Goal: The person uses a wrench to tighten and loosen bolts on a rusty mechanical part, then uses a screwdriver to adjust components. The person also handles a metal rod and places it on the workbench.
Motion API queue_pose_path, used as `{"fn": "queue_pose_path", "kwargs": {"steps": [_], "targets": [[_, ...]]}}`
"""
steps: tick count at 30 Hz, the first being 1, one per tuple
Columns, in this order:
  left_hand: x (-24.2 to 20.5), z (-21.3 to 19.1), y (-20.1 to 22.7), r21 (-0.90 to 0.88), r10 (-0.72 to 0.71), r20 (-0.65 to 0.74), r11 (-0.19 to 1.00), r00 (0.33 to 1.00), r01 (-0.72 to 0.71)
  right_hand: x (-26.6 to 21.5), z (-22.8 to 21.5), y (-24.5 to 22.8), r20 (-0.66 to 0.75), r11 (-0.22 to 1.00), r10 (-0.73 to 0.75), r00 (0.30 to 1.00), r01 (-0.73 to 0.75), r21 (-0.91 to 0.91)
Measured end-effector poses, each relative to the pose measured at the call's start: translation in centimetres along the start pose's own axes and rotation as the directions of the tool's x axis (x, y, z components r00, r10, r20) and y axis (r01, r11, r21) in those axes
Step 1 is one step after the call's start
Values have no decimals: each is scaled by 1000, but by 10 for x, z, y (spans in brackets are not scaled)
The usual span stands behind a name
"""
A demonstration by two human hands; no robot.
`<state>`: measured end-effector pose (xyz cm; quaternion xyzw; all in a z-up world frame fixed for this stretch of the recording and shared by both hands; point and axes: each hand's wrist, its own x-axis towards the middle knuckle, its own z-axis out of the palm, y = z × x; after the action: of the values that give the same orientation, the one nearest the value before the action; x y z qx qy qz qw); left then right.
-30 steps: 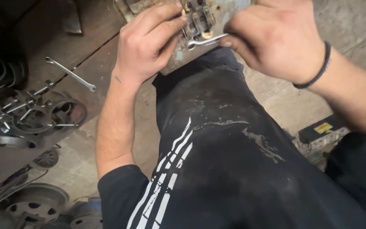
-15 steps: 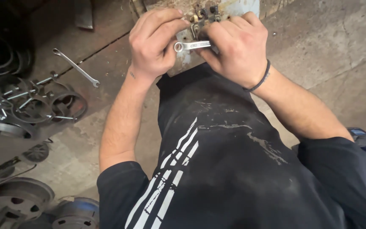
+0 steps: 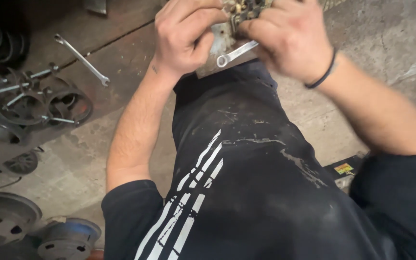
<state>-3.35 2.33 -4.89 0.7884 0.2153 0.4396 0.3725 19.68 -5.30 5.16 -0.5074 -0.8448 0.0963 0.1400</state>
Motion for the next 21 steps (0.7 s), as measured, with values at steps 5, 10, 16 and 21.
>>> {"fn": "queue_pose_path", "kwargs": {"steps": [5, 10, 16, 21], "targets": [[-4, 3, -5, 37, -19, 0, 999, 1000, 19, 29, -16, 18, 155, 933, -329, 932, 346, -100], [-13, 8, -10, -35, -20, 5, 999, 1000, 20, 47, -12, 28, 351, 734, -587, 729, 663, -148], [-13, 7, -8, -55, -40, -22, 998, 999, 38, 29, -17, 19, 299, 824, -464, 834, 531, -200], [-7, 2, -4, -30, -43, -9, 999, 999, 43, 11, -1, -4, 102, 930, -241, 965, 259, -262]]}}
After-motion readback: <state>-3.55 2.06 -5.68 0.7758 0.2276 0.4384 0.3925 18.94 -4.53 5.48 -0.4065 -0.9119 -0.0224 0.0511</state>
